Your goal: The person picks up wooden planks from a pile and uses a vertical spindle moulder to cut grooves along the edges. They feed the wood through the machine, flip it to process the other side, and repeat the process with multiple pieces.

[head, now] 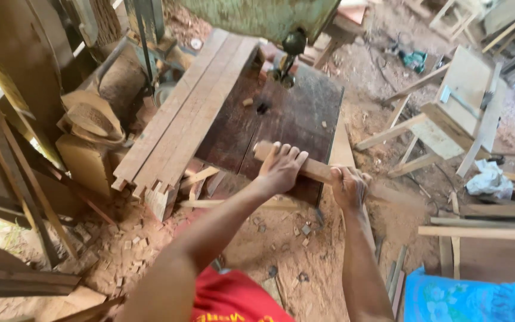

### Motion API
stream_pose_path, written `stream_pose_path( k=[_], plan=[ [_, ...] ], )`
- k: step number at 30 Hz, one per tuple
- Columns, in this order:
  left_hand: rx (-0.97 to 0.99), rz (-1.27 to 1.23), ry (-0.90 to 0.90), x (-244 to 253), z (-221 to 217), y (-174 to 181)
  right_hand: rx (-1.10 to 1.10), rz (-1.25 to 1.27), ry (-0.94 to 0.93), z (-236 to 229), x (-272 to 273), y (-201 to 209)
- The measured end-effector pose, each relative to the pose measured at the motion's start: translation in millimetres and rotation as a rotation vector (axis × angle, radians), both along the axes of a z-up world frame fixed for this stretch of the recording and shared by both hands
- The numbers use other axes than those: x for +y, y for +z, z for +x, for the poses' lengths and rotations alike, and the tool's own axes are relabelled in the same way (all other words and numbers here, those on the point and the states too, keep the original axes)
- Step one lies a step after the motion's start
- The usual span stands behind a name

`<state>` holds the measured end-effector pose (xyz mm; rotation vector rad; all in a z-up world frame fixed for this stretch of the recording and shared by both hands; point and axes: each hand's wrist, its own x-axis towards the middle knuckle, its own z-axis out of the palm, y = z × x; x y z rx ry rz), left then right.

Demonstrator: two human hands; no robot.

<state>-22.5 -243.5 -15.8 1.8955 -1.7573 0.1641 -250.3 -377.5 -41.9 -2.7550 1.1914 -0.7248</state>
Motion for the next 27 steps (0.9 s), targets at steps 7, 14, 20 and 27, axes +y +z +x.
stream_pose_path(
  k=[7,14,20,27],
  plan=[
    [0.116,0.347,-0.033,84,-19,28,-0.974,0.725,-0.595,-6,17,-20],
    [0.400,0.693,-0.235,110,-68,57,-0.533,0.828,-0.433,71,63,68],
    [0.409,0.469,-0.392,139,-78,46,-0.174,0.565,-0.336,35,67,63],
    [0.335,0.066,-0.304,115,-30,16,-0.019,0.584,-0.250,-26,103,82]
  ],
)
